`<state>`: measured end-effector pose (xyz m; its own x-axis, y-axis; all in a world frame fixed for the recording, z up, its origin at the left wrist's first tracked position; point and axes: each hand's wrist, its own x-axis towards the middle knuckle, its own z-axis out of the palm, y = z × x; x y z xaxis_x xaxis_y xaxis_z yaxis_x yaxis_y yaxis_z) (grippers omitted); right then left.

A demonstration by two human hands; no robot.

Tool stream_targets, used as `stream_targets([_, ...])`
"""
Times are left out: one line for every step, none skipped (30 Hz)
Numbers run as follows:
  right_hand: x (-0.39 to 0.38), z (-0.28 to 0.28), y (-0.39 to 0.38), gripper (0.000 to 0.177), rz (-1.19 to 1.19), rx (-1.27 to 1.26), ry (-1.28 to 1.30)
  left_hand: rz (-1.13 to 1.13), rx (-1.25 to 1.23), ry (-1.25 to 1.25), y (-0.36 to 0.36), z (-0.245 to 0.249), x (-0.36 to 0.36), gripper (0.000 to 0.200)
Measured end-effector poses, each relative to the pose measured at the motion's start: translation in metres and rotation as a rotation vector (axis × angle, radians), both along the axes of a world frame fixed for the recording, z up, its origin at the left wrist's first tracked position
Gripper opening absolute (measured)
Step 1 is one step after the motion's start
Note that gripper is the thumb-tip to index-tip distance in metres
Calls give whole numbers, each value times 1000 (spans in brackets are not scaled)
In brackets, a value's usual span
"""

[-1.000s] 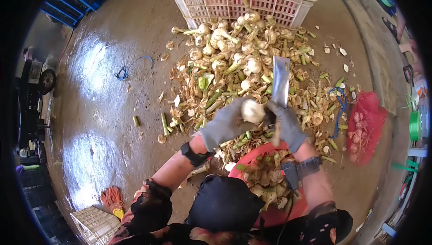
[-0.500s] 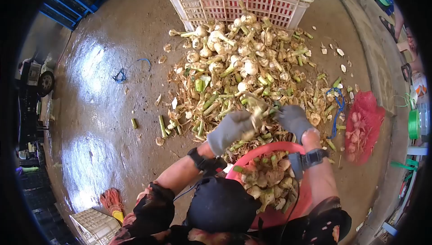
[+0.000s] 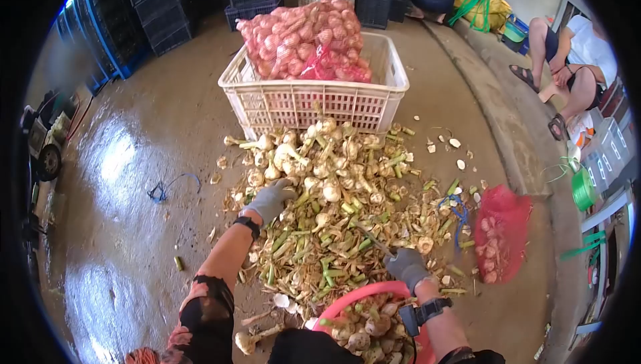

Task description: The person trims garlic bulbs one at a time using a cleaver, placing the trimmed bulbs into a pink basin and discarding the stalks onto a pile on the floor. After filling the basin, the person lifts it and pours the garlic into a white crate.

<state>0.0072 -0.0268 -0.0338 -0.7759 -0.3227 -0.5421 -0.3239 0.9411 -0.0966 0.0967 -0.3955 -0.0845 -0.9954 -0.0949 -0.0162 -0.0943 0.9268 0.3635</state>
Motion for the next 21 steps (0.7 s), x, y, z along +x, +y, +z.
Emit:
stream_targets([-1,0,1,44,1,-22,21,36,54,-20,3,-2,0,42])
stream_targets([-1,-4,4,43,4,-41,36,247,92,151,11,-3,-4,33])
stream_targets([0,-10,5,43,9,-60,46,377,515,171,14,-3,-2,29])
stream_targets([-1,-16,10,40,18,-175,51,511,938,179,15,-3,6,28])
stream_targets([4,-10,4,36,33,-207,75,653,1360,182,23,12,19,31])
stream_targets([9,4,-9,32,49,-240,101,690,1298,79,35,25,26,41])
stream_targets([13,13,-22,27,62,-273,130,601,1348,81,54,48,39,42])
stream_targets([16,12,-32,30,128,-312,118,539,1332,16,66,35,43,38])
stream_targets([21,13,-43,33,193,-350,102,479,1318,-51,79,31,47,35])
stream_targets([29,15,-55,31,241,-410,140,456,1341,-49,97,27,50,35])
stream_targets([36,21,-64,30,291,-468,168,443,1368,-49,118,36,57,35])
stream_targets([36,24,-68,29,322,-479,139,310,1218,-39,126,38,61,31])
stream_targets([39,22,-69,29,348,-489,100,180,985,13,132,30,65,29])
stream_targets([33,16,-63,28,324,-401,-10,255,1127,-4,139,27,72,30])
stream_targets([21,10,-50,28,304,-314,-107,328,1263,-9,142,27,77,31])
stream_targets([9,-6,-33,28,238,-182,-71,325,1346,100,144,35,82,30])
stream_targets([-3,-23,-15,29,174,-54,-28,390,1477,90,141,34,87,27])
stream_targets([-11,-33,3,28,51,-73,46,367,1637,126,137,34,88,25])
stream_targets([-14,-38,14,28,-68,-90,120,345,1798,167,135,35,90,25])
stream_targets([-10,-34,11,27,-27,-124,162,461,1505,446,148,29,84,26])
stream_targets([0,-22,4,26,9,-157,201,401,1069,555,153,21,82,26])
